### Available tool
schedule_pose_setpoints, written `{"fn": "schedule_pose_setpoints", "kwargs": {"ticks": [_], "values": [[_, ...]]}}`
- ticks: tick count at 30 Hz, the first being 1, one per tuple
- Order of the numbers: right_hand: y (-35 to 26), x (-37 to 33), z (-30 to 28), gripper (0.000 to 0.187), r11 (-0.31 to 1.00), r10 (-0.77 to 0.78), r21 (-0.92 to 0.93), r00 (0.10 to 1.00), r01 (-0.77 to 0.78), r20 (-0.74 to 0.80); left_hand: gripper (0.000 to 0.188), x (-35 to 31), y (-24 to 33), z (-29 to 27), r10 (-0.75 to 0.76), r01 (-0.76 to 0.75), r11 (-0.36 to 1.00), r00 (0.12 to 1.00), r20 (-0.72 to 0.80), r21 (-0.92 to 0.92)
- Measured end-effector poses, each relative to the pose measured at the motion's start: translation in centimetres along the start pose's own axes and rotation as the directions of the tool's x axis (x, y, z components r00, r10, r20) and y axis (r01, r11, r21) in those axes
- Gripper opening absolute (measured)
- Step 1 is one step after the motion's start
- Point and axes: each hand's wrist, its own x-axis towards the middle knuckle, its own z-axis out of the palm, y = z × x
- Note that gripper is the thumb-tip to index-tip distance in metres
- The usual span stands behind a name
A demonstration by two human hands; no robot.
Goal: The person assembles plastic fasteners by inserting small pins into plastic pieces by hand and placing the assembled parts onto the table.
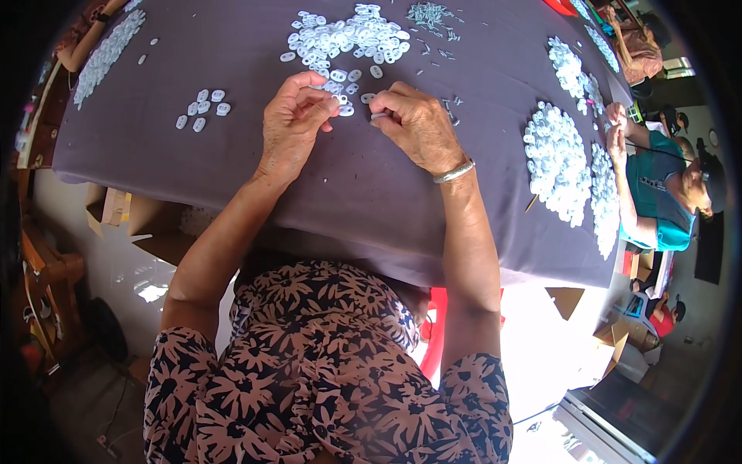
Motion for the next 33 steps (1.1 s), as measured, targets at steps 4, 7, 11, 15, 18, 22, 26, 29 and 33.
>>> {"fn": "schedule_pose_setpoints", "kwargs": {"ticks": [4, 7, 11, 15, 18, 22, 26, 29, 33], "values": [[-0.7, 0.2, -0.1, 0.014, 0.989, 0.15, 0.0, 0.988, -0.15, -0.048, 0.026, 0.1, -0.1, -0.1, 0.022, -0.022, 1.0, 1.0, -0.007, 0.011], [-0.6, 0.0, 0.0, 0.014, 0.974, 0.129, -0.178, 0.988, -0.143, -0.088, 0.026, -0.1, 0.0, 0.0, 0.019, -0.019, 1.0, 1.0, -0.006, 0.007], [-0.9, 0.0, 0.2, 0.014, 0.97, 0.093, -0.223, 0.995, -0.1, -0.041, 0.025, 0.0, 0.0, 0.0, 0.012, -0.012, 1.0, 1.0, 0.009, -0.002], [-1.3, 0.2, 0.7, 0.013, 0.976, 0.058, -0.208, 0.998, -0.057, -0.001, 0.025, 0.0, -0.1, 0.0, 0.008, -0.008, 1.0, 1.0, 0.015, 0.004], [-1.6, 0.2, 0.4, 0.01, 0.987, 0.119, -0.111, 0.992, -0.115, 0.03, 0.024, 0.0, 0.0, -0.1, 0.017, -0.017, 1.0, 1.0, 0.006, 0.019], [0.6, 0.0, -0.7, 0.01, 0.989, 0.126, -0.056, 0.976, -0.138, -0.179, 0.024, 0.1, 0.1, 0.0, 0.015, -0.016, 0.999, 1.0, 0.015, 0.032], [0.2, -0.1, -0.9, 0.012, 0.983, 0.176, 0.05, 0.984, -0.177, 0.027, 0.024, 0.1, 0.0, -0.1, 0.017, -0.017, 0.999, 1.0, 0.011, 0.035], [-0.1, -0.1, -0.7, 0.012, 0.981, 0.182, 0.055, 0.979, -0.188, 0.091, 0.024, 0.0, 0.2, -0.1, 0.012, -0.013, 0.999, 1.0, 0.022, 0.046], [-0.3, -0.1, -0.9, 0.014, 0.973, 0.22, 0.038, 0.965, -0.228, 0.145, 0.025, -0.1, 0.3, -0.1, 0.024, -0.025, 0.999, 0.999, 0.024, 0.04]]}}
